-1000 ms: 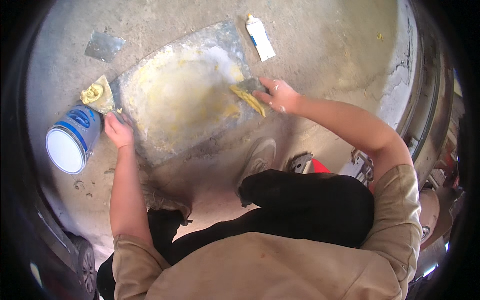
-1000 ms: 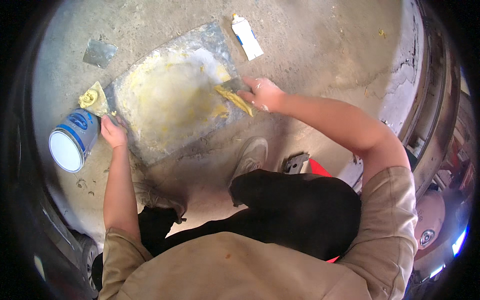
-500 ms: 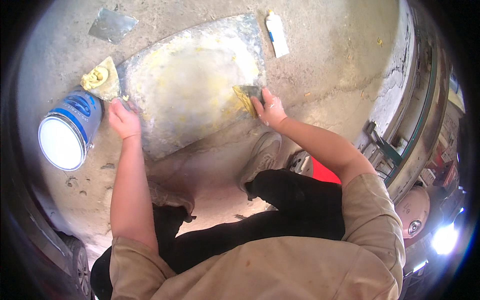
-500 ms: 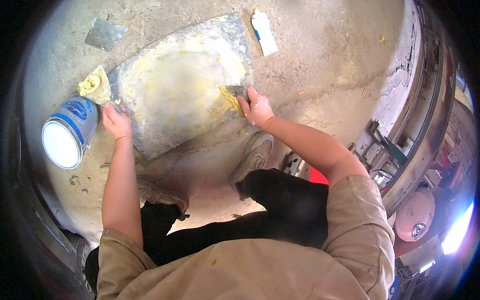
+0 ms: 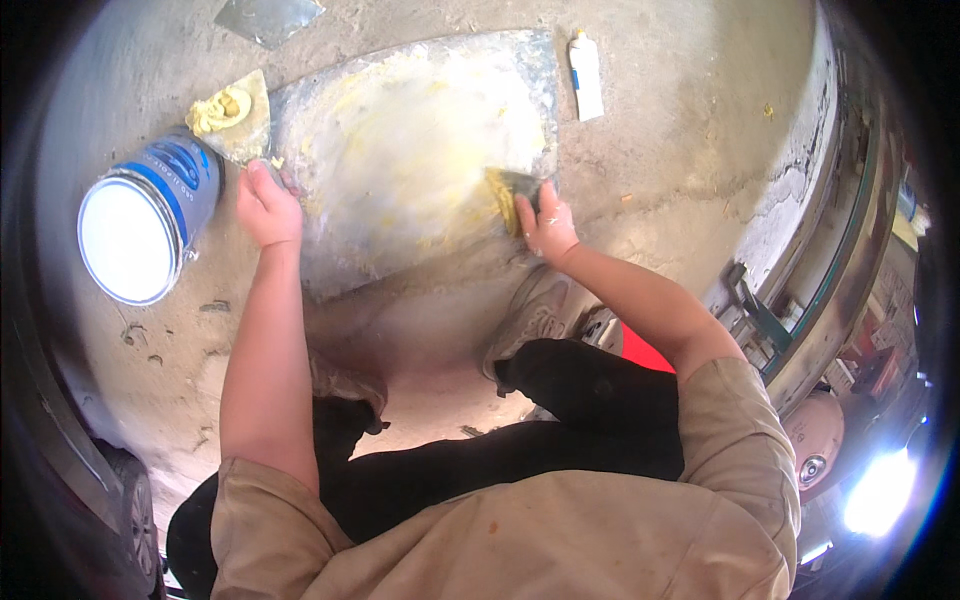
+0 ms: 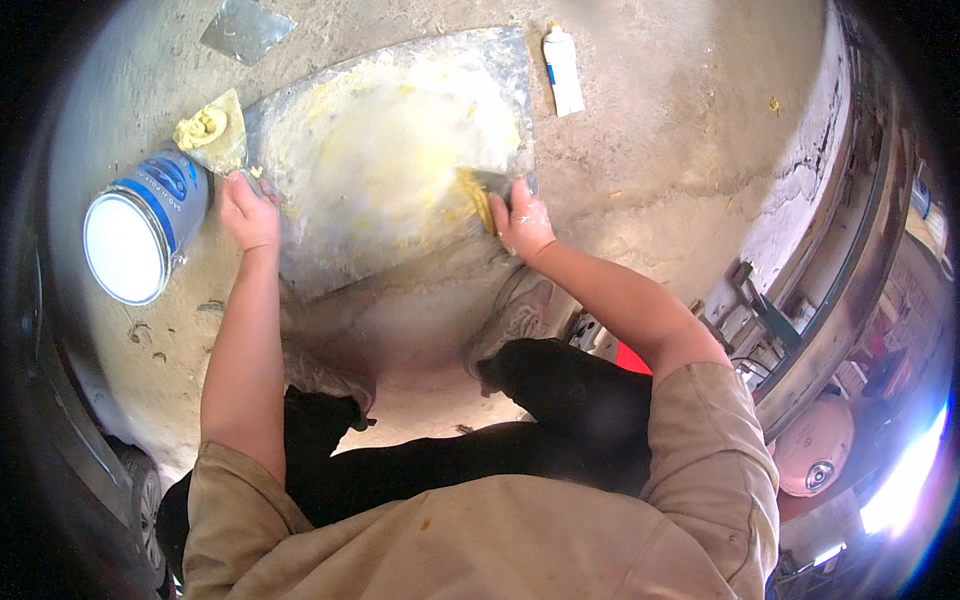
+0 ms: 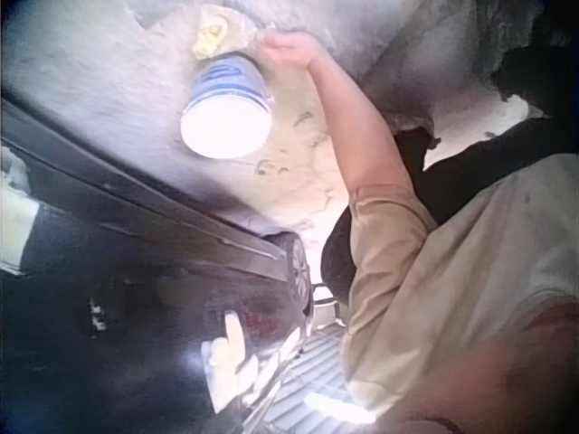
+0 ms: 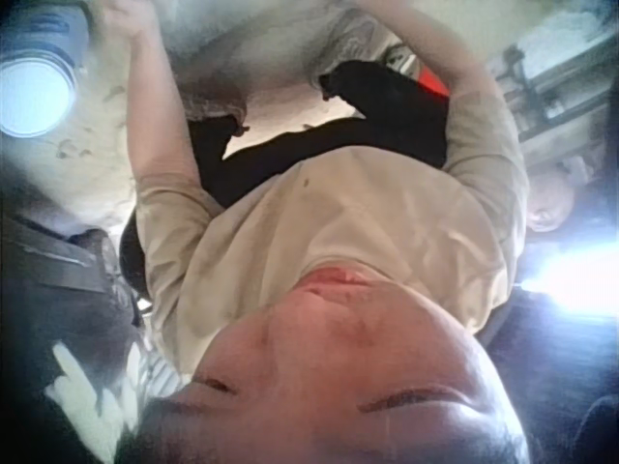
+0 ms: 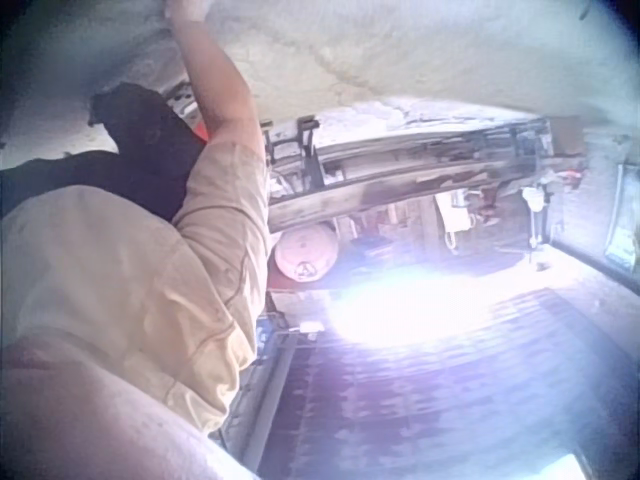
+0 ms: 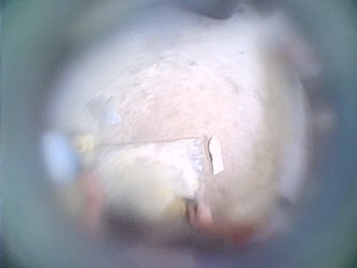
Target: The person applies yellow body filler to a black car's rear quarter panel using two putty knives, smoothing the material over the surface. They then mix additional filler on a flat board on the floor and continue applying it to the panel.
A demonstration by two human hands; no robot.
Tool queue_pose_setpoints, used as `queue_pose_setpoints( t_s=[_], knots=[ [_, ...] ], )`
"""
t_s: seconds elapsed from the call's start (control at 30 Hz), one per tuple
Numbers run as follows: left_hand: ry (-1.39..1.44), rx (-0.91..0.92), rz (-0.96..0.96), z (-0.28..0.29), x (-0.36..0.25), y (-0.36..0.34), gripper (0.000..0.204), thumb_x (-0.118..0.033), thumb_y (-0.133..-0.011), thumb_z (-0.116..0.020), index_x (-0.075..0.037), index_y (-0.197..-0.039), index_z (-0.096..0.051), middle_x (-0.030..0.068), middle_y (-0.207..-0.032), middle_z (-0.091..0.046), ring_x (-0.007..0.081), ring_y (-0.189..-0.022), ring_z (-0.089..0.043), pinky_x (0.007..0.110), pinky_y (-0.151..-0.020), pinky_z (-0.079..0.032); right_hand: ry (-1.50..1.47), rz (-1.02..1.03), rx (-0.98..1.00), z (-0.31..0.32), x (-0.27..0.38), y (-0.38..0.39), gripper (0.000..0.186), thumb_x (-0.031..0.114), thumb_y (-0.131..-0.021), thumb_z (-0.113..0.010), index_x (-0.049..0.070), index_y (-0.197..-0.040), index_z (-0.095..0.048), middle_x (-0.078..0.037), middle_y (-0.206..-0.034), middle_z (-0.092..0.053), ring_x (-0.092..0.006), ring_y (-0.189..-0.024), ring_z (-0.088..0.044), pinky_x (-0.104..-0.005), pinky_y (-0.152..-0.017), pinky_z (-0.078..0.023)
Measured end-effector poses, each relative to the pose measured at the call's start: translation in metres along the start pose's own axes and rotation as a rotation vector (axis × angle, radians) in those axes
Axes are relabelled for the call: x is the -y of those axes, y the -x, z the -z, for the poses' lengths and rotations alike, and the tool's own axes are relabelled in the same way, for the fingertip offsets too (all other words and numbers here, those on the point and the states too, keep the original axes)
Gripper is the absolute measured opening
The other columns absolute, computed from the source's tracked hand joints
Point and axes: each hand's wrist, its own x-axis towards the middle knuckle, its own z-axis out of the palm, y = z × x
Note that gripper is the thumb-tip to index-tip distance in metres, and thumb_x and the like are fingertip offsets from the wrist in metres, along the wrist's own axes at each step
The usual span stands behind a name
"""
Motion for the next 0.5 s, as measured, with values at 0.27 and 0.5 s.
queue_pose_setpoints(
  t_s=[0.27,0.5],
  knots=[
    [-0.037,0.018,-0.024,0.005,0.002,-0.003,0.04,-0.037,-0.106,-0.045,-0.001,-0.096,-0.057,0.0088,-0.077,-0.062,0.0167,-0.062,-0.059,0.03,-0.054,-0.049,-0.089,0.351,0.038,-0.065,0.071,0.026,0.023,0.017,-0.091,-0.068,0.002,-0.098,-0.05,-0.026,-0.08,-0.062,-0.0475,-0.07,-0.061,-0.0532,-0.061,-0.05],
    [-0.15,-0.045,-0.065,0.0,-0.004,0.0,0.043,-0.038,-0.105,-0.046,0.0,-0.092,-0.058,0.0096,-0.072,-0.063,0.0184,-0.057,-0.061,0.032,-0.052,-0.05,-0.088,0.34,0.117,-0.084,0.126,0.024,0.022,0.02,-0.092,-0.067,0.003,-0.099,-0.053,-0.022,-0.08,-0.065,-0.0435,-0.075,-0.064,-0.0506,-0.066,-0.052]
  ],
)
